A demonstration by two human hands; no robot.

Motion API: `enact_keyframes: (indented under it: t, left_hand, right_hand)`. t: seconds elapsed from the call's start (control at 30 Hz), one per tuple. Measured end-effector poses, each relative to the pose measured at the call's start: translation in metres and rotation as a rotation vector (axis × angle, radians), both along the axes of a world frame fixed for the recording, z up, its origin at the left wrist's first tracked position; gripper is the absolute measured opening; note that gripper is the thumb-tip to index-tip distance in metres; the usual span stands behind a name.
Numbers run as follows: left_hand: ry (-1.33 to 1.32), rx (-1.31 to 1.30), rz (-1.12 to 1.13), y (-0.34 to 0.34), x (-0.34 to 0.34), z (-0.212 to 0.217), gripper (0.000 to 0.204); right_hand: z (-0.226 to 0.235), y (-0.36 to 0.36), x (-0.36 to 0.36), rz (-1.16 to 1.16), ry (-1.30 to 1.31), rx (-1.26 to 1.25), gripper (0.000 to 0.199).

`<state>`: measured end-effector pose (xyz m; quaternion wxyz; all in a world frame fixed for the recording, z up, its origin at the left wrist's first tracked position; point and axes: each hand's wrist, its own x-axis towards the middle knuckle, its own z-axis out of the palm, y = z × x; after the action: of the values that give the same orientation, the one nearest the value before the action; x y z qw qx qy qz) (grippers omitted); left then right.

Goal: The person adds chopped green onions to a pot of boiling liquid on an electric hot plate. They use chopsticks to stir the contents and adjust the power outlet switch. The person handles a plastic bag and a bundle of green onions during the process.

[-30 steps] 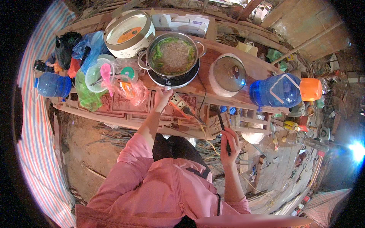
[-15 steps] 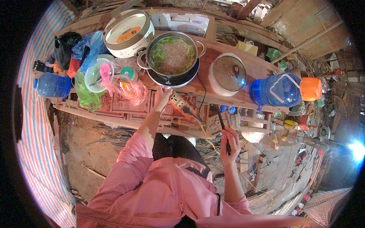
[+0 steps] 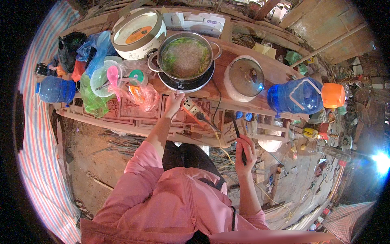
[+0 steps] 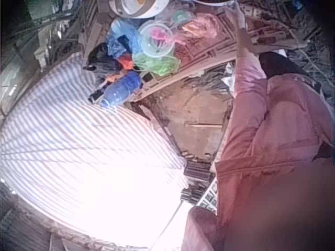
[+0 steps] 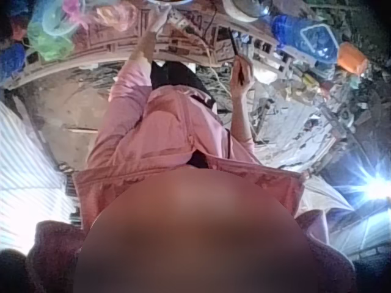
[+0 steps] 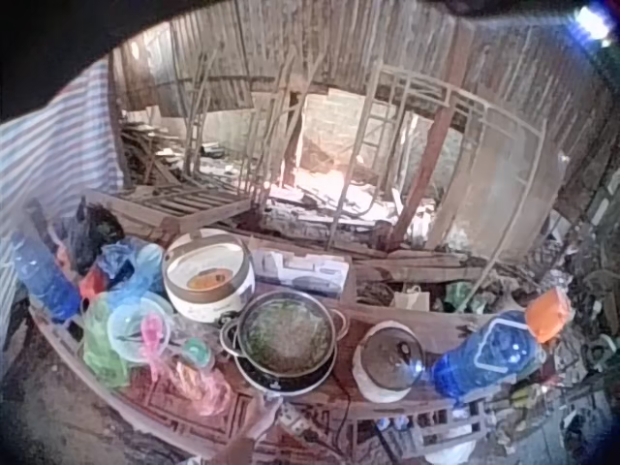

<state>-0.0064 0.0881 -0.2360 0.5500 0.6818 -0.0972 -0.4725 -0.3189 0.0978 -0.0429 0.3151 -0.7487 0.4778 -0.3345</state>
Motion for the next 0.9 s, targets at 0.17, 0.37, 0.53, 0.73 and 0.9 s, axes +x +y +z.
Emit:
enact_keyframes:
  t: [0.17,0.37,0.53,0.73,0.9]
  left_hand:
    - [-0.015,0.006,0.000,0.001,0.000,-0.001,0.027]
    - [-0.257,0.031,-0.072,0.006,0.000,-0.022,0.032]
    - [-0.278,0.065,0.008,0.010,-0.003,-0.035,0.036]
    - [-0.294,0.184,-0.036,0.008,0.002,-0.039,0.052]
    - [-0.383,0.053,0.061,0.003,-0.004,-0.055,0.043]
  right_hand:
    - [0.000,0.002,0.000,0.003,0.013,-0.008,0.014]
    - [0.001,0.004,0.002,0.015,0.040,-0.014,0.015]
    - [0.002,0.004,0.003,0.034,0.046,-0.038,0.016]
    - [0.001,0.004,0.004,0.030,0.034,-0.041,0.016]
    - [0.000,0.005,0.004,0.018,0.020,-0.025,0.016]
